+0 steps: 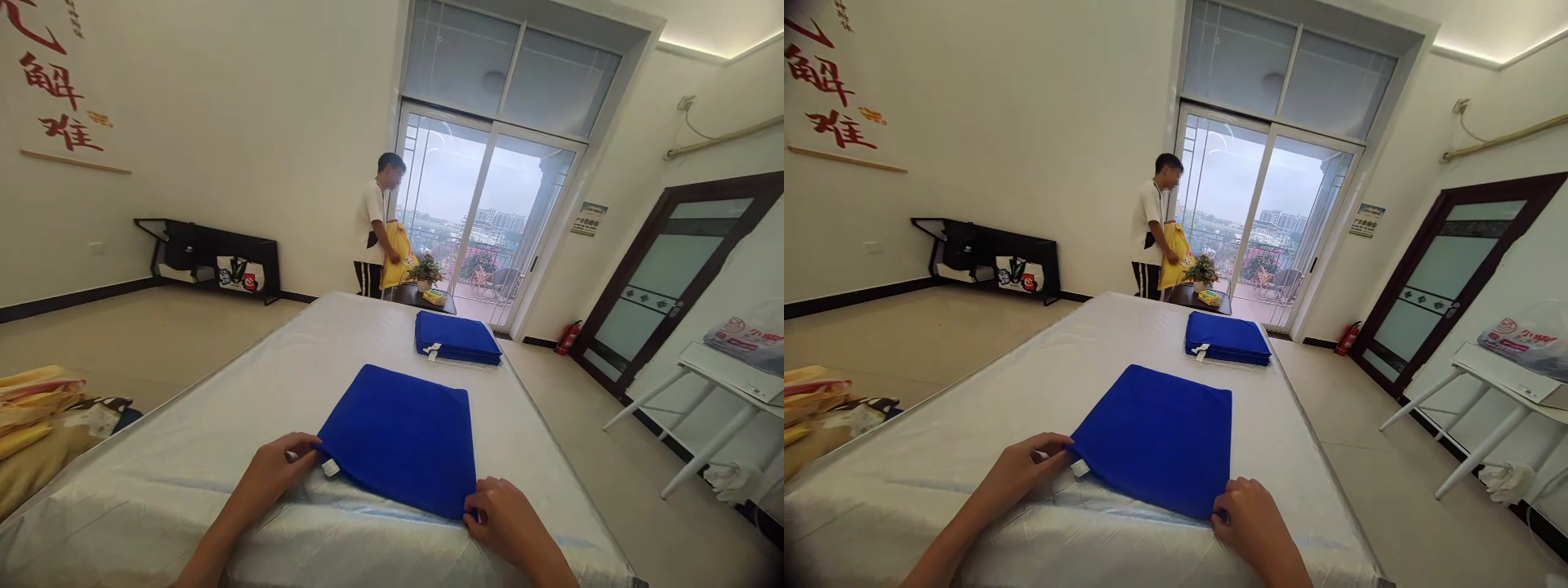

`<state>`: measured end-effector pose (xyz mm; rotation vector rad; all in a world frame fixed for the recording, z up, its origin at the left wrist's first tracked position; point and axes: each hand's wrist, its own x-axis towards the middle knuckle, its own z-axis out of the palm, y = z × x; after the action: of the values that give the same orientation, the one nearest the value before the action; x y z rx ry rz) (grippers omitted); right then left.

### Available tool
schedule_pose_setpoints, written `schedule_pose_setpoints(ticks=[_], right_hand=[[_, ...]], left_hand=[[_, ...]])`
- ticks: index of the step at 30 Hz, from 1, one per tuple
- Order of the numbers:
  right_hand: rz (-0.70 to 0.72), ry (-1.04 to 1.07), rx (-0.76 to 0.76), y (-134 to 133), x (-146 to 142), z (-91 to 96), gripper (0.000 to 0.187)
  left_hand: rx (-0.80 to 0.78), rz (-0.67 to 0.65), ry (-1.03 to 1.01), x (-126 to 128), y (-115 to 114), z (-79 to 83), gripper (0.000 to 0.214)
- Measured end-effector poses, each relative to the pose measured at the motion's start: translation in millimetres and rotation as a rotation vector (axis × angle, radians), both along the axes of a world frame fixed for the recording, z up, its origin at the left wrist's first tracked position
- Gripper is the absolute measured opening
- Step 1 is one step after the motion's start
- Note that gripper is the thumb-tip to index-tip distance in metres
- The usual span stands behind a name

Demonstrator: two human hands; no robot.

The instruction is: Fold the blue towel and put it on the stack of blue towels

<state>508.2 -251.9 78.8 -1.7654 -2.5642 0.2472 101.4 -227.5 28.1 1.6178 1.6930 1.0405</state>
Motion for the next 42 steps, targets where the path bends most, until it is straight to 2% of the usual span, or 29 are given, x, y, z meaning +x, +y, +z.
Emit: schedule_pose_setpoints(ticks=[7,9,13,16,22,25,28,31,35,39,42], right_hand=[[0.001,0.005,0.146,-5.4,1.7,-15.3,0.023],[-0.017,0.068,0.106,-7.4,6.7,-17.4,0.023],[-0.058,0.227,-0.075,-8.2,15.0,-12.3,0.03],[-0.038,0.161,-0.088,-6.2,10.3,-6.4,0.03],[-0.003,-0.141,0.096,-1.5,-7.0,-11.6,0.031],[-0.004,-0.076,0.203,-1.3,-0.6,-13.6,0.032],[0.027,0.105,0.305,-4.4,11.8,-9.7,0.029],[0.116,0.28,0.413,-9.4,22.3,-2.6,0.019],[0.28,0.424,0.663,-16.2,31.4,13.6,0.013],[0.321,0.436,0.848,-28.2,40.7,46.5,0.015],[0.348,0.442,0.869,-40.6,49.1,77.7,0.02]], left_hand=[[0.054,0.029,0.038,-4.0,-0.4,-2.1,0.059],[0.067,0.039,0.054,-4.2,-0.6,-3.6,0.059],[0.068,0.065,0.079,-2.3,-2.2,-1.5,0.056],[0.048,0.075,0.08,-0.2,-3.2,3.3,0.056],[0.042,0.066,0.063,1.4,-0.9,5.7,0.058],[0.054,0.059,0.017,0.2,-1.2,4.1,0.059],[0.08,0.046,-0.049,-1.4,-5.4,6.8,0.056],[0.131,0.048,-0.083,-1.9,-12.8,17.9,0.054],[0.212,0.049,-0.099,0.3,-23.1,45.2,0.05],[0.335,0.091,-0.106,2.9,-33.8,80.6,0.046],[0.352,0.109,-0.07,1.4,-43.9,109.2,0.042]])
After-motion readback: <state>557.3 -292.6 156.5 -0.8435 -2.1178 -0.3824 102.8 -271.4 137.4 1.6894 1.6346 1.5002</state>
